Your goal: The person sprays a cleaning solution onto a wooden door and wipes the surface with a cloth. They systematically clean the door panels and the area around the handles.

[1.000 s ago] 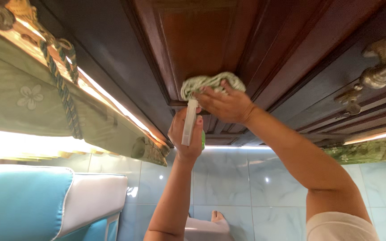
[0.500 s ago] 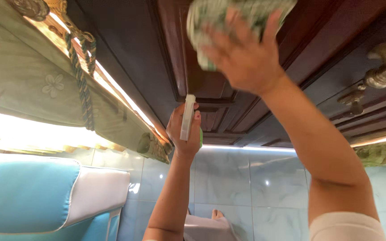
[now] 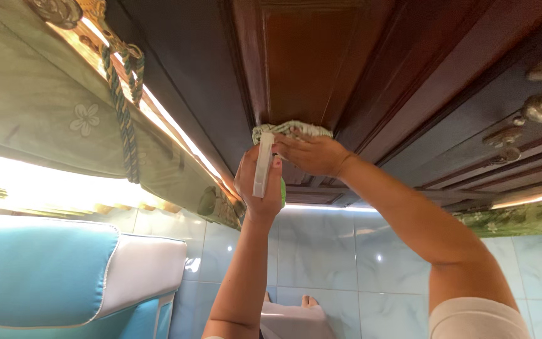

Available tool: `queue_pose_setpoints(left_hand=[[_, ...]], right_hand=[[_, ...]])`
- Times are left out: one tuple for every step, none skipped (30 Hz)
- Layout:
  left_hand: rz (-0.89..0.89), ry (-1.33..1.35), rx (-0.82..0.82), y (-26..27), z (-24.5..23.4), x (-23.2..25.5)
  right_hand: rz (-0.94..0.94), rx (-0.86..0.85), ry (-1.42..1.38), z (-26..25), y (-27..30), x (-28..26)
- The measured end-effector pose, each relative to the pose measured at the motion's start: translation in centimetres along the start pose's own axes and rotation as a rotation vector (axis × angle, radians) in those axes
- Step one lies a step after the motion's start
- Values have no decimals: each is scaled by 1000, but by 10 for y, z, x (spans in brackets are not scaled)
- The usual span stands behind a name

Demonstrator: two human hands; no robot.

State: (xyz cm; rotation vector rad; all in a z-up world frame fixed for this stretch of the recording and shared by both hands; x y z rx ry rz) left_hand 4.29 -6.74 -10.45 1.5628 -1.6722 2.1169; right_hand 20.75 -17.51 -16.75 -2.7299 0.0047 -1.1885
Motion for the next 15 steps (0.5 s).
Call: queue_pose_setpoints(left_hand=[[-30, 25, -3, 2, 0, 0], [-54, 51, -1, 2, 0, 1], [-78, 77, 1, 1, -1, 1], [-26, 56, 8, -2, -1, 2], [26, 35, 15, -5, -1, 4], [74, 13, 16, -6, -1, 6], [41, 16, 14, -8, -1, 6], [7, 20, 10, -10, -2, 7], [-27, 25, 6, -11, -2, 7], [-20, 38, 14, -14, -1, 8], [-13, 52, 22, -17, 0, 10], [-11, 62, 30, -18, -1, 11], [-6, 55, 26, -19, -1, 11], [-4, 47, 18, -18, -2, 11], [-1, 38, 10, -18, -3, 11]], right_hand=[[27, 26, -45, -17, -1, 10], [52, 55, -83, -35, -4, 25], [77, 84, -120, -55, -8, 43], [123, 153, -53, -75, -10, 69], [168, 223, 13, -94, -10, 97], [230, 236, 53, -111, -9, 121], [293, 248, 94, -125, -9, 139], [335, 279, 140, -134, -14, 149], [377, 310, 186, -138, -19, 155], [387, 321, 179, -138, -22, 156], [396, 332, 172, -132, -24, 156], [374, 316, 97, -123, -24, 137], [352, 300, 23, -109, -24, 118], [294, 254, 19, -92, -25, 97], [236, 208, 15, -72, -25, 75]])
Point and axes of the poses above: each hand's wrist, its own y-axis away from the middle knuckle, its own z-axis out of the palm, x = y × z, the point moved 2 cm from there along -y, towards the middle knuckle, and after that the axes turned 9 degrees about -x, right-handed, at the moved point
